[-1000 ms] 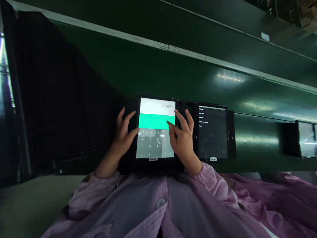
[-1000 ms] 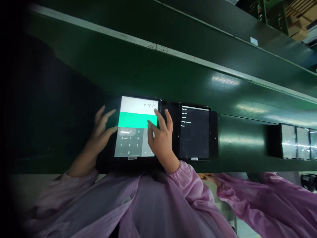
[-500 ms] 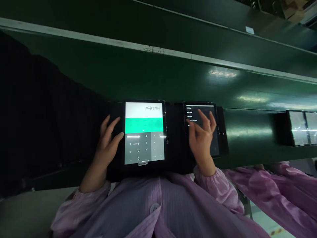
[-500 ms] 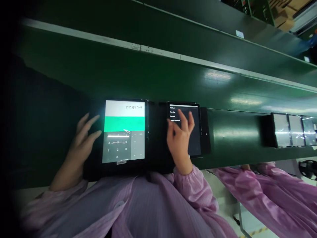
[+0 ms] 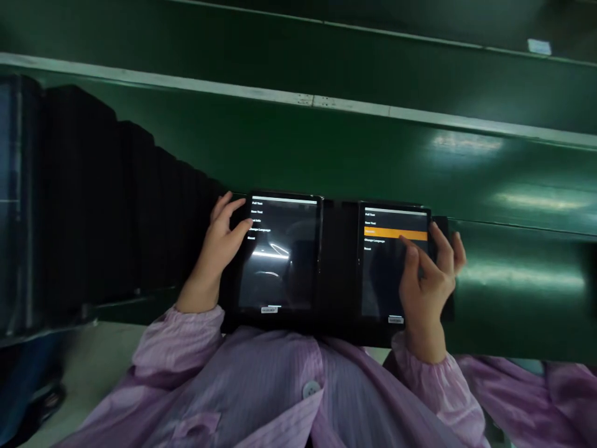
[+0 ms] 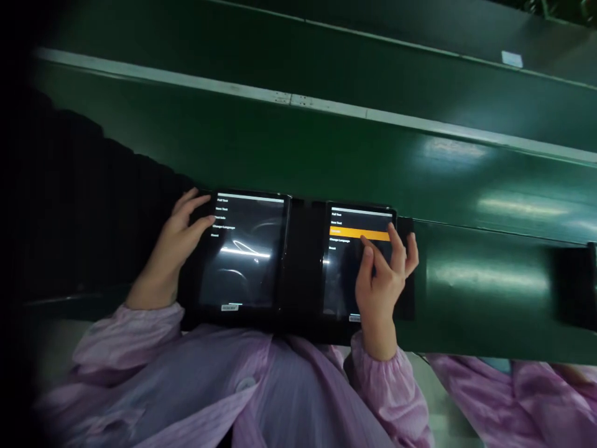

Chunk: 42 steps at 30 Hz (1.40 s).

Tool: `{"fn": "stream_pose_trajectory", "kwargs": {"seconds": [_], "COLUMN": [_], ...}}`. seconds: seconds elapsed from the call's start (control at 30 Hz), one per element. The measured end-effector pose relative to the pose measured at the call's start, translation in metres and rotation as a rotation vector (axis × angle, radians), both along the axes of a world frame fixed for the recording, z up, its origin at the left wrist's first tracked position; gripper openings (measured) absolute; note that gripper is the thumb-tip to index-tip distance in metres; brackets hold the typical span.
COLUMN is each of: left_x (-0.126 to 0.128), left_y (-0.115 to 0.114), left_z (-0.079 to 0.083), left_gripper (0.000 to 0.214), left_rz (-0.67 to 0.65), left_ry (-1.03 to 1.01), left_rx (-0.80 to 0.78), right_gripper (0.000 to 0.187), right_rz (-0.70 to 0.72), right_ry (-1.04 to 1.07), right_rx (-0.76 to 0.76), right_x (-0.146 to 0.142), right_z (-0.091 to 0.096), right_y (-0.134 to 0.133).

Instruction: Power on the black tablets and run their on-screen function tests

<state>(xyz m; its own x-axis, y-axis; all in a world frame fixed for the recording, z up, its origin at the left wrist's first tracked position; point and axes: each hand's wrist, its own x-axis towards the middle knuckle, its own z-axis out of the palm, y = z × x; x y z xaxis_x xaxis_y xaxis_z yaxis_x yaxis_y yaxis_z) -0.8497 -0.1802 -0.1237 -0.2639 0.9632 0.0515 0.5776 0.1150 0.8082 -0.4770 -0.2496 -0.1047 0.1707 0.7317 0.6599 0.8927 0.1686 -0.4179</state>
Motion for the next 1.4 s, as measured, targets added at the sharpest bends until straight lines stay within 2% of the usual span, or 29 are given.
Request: {"fn": "stream_pose_trajectory", "kwargs": {"seconds": [0.2, 0.4, 0.67, 0.77, 0.93, 1.13, 1.4], "left_x": [0.007, 0.016, 0.014, 0.014, 0.016, 0.012, -0.008], "left_y": [0.001, -0.006, -0.009, -0.009, -0.010, -0.009, -0.003], "left_z": [0.007, 0.012, 0.011, 0.011, 0.013, 0.013, -0.003], "left_gripper": [0.042, 0.042, 0.046, 0.048, 0.052, 0.046, 0.052], "left_rz": [0.032, 0.084, 0.076, 0.069, 0.062, 0.036, -0.067], "left_ry": [0.048, -0.078, -0.032, -0.014, -0.039, -0.035, 0.086], "left_rx": [-0.024, 0.023, 0.021, 0.018, 0.018, 0.003, -0.032], "right_gripper": [0.032, 0.031, 0.027, 0.026, 0.027, 0.026, 0.025], "right_rz": [-0.015, 0.163, 0.389, 0.433, 0.447, 0.428, 0.280], "right_ry": [-0.055, -0.140, -0.192, -0.187, -0.210, -0.223, -0.212], "right_rx": [-0.011, -0.061, -0.149, -0.153, -0.163, -0.175, -0.007], "right_x": [0.010, 0.014, -0.004, -0.009, -0.010, -0.006, 0.013], "right_z": [0.011, 0.019, 0.017, 0.014, 0.011, 0.011, 0.016], "right_y": [-0.017, -0.033, -0.045, -0.045, -0.043, -0.039, -0.028]}}
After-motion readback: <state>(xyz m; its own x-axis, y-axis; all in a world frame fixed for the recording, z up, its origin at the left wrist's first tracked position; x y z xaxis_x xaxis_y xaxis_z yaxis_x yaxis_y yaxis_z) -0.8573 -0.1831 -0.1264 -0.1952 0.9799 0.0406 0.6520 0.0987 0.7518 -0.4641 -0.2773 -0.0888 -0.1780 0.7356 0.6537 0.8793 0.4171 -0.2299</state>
